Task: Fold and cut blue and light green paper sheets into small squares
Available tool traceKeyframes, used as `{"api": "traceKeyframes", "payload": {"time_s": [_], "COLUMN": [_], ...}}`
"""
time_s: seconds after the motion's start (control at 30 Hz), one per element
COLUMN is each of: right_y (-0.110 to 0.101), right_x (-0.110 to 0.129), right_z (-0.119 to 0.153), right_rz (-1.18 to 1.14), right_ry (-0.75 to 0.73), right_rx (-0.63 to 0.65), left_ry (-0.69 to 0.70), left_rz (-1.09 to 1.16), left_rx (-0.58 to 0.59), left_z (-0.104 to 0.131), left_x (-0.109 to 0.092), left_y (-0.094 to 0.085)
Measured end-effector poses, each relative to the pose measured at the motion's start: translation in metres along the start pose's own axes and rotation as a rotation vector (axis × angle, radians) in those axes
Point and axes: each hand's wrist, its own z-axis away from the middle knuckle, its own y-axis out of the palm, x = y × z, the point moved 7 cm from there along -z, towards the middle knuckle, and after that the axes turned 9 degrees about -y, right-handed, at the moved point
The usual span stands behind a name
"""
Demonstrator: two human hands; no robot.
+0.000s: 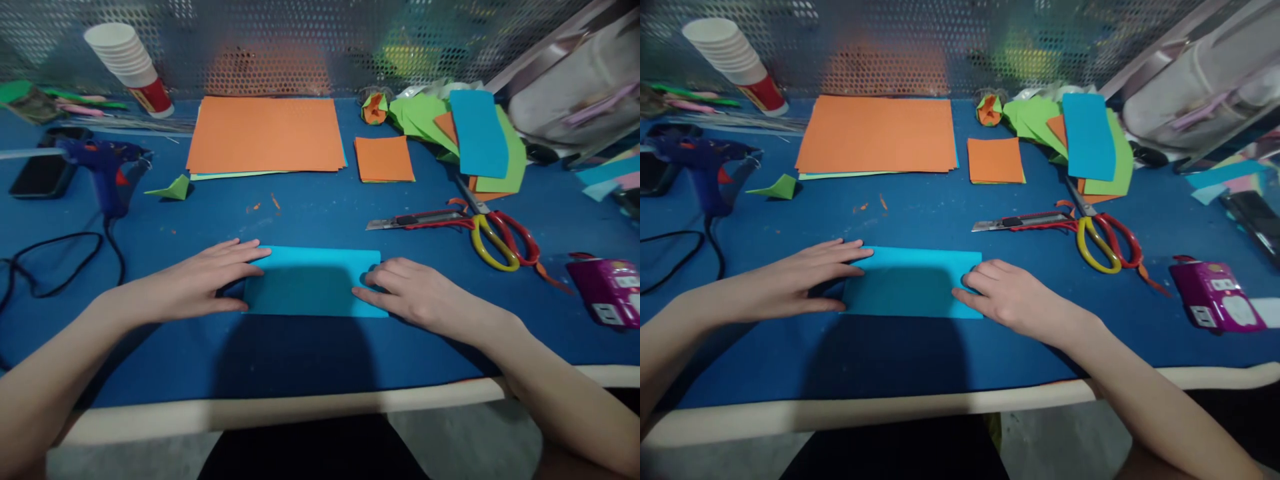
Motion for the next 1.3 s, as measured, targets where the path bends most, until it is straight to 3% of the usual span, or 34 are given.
{"api": "traceKeyframes", "payload": {"time_s": [0.43,0.67,0.73,0.87,0.93,1.1,1.2,1.3], "right_y": [-0.008,-0.011,-0.011,-0.012,-0.013,-0.015,-0.016,-0.016], "right_x": [-0.003,-0.002,-0.002,0.002,0.004,0.005,0.006,0.006], "right_z": [0.007,0.006,0.005,0.001,-0.001,-0.005,-0.011,-0.020], "right_rz": [-0.166,-0.191,-0.189,-0.169,-0.167,-0.148,-0.116,-0.027], "right_ry": [0.047,0.056,0.065,0.048,0.035,0.044,0.045,0.085], "right_rx": [0.025,0.020,0.002,-0.040,-0.051,-0.034,-0.017,-0.040], "left_ry": [0.054,0.069,0.058,0.036,0.020,0.096,0.016,-0.130], "left_rz": [-0.019,-0.114,-0.116,-0.150,-0.176,-0.457,-0.471,-0.474], "left_rx": [-0.042,-0.043,-0.100,-0.367,-0.430,-0.628,-0.613,-0.515], "left_z": [0.001,0.002,0.001,-0.008,-0.016,-0.029,-0.036,-0.046], "left_x": [-0.001,-0.010,-0.020,-0.046,-0.055,-0.076,-0.081,-0.085], "left_y": [-0.001,-0.001,0.000,0.003,0.011,0.015,0.012,0.013]}}
